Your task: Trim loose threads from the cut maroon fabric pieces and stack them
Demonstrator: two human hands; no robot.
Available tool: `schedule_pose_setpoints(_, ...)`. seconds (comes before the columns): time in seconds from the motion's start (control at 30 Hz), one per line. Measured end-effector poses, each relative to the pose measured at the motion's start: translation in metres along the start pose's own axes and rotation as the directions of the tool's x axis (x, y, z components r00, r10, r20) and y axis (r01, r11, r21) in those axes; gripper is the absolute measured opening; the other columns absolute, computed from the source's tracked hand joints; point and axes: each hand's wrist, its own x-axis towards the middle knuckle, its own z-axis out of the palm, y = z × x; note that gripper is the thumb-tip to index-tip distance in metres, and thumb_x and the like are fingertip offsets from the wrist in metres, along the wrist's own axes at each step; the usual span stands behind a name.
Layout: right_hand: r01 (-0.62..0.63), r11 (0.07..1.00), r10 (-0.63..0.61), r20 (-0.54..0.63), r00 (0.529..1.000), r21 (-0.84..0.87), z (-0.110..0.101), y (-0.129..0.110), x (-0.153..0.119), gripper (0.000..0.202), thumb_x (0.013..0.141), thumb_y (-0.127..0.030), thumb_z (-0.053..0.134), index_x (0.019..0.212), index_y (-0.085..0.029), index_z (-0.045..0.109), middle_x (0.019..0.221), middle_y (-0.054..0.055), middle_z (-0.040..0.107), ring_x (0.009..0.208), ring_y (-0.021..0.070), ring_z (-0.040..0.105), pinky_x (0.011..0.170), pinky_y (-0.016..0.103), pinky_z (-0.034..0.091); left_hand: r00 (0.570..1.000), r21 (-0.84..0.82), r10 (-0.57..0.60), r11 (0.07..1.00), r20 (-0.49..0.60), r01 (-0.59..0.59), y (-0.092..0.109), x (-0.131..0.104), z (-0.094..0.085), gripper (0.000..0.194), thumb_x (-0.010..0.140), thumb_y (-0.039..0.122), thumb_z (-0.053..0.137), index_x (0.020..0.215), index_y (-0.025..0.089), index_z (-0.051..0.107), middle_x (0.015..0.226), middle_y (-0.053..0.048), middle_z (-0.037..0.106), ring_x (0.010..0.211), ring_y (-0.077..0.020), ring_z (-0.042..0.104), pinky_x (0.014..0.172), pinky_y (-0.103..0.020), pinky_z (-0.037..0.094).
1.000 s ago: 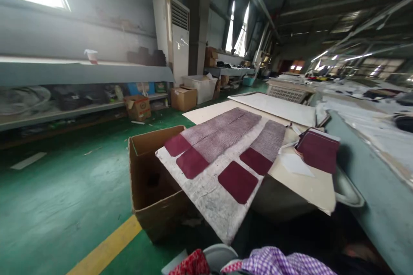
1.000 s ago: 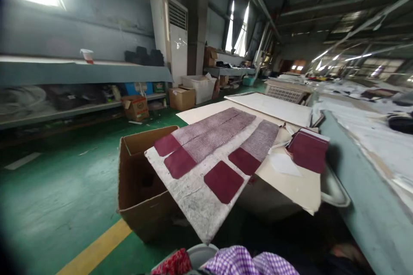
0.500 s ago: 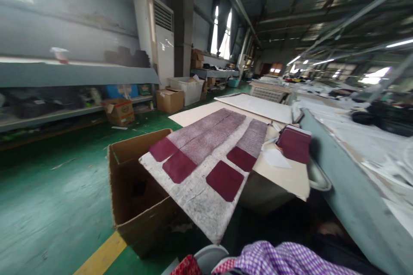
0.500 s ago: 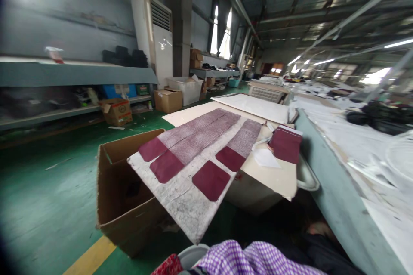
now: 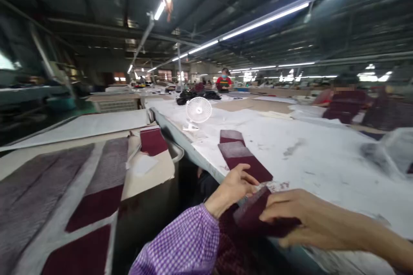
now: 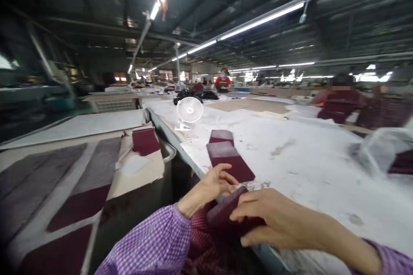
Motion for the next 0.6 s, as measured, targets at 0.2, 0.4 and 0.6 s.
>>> schedule_pose_setpoints(0.2, -0.178, 0.949, 0.224, -0.161, 0.961, 0.26, -0.006, 0.031, 0.001, 0.032, 0.079, -0.039, 0.06, 0.105, -0.02, 0.063, 0.085, 0.003, 0.063, 0.074, 0.0158, 0.056, 0.067, 0.026, 0.043, 0.996, 0.073, 0.08, 0.994, 0.041, -0.083, -0.014, 0.0, 0.011, 0.046, 0.066, -0.001, 0.049, 0.109, 0.014, 0.048, 0.076, 0.002, 0.06, 0.057, -0.0071, 0.054, 0.053, -0.019, 0.04)
schedule_pose_setpoints(0.4, -0.096, 0.993, 0.104, -0.141, 0.984, 0.065, 0.015, 0.046, 0.007, 0.026, 0.085, -0.04, 0.053, 0.098, -0.019, 0.063, 0.092, 0.004, 0.054, 0.074, 0.0143, 0.05, 0.069, 0.026, 0.04, 0.974, 0.179, 0.224, 0.96, -0.033, -0.215, -0.013, -0.015, 0.01, 0.016, 0.082, 0.021, 0.048, 0.095, 0.013, 0.054, 0.075, -0.002, 0.059, 0.061, -0.0093, 0.054, 0.058, -0.022, 0.042)
schedule_pose_setpoints(0.6, -0.112, 0.986, 0.127, -0.125, 0.984, 0.123, 0.015, 0.048, 0.008, 0.026, 0.083, -0.036, 0.057, 0.099, -0.018, 0.062, 0.094, 0.005, 0.054, 0.074, 0.0138, 0.051, 0.068, 0.026, 0.04, 0.951, 0.582, 0.235, 0.81, -0.202, -0.076, -0.035, -0.057, 0.003, 0.023, 0.079, 0.038, 0.058, 0.073, 0.016, 0.051, 0.065, 0.002, 0.053, 0.06, -0.0103, 0.047, 0.059, -0.023, 0.037)
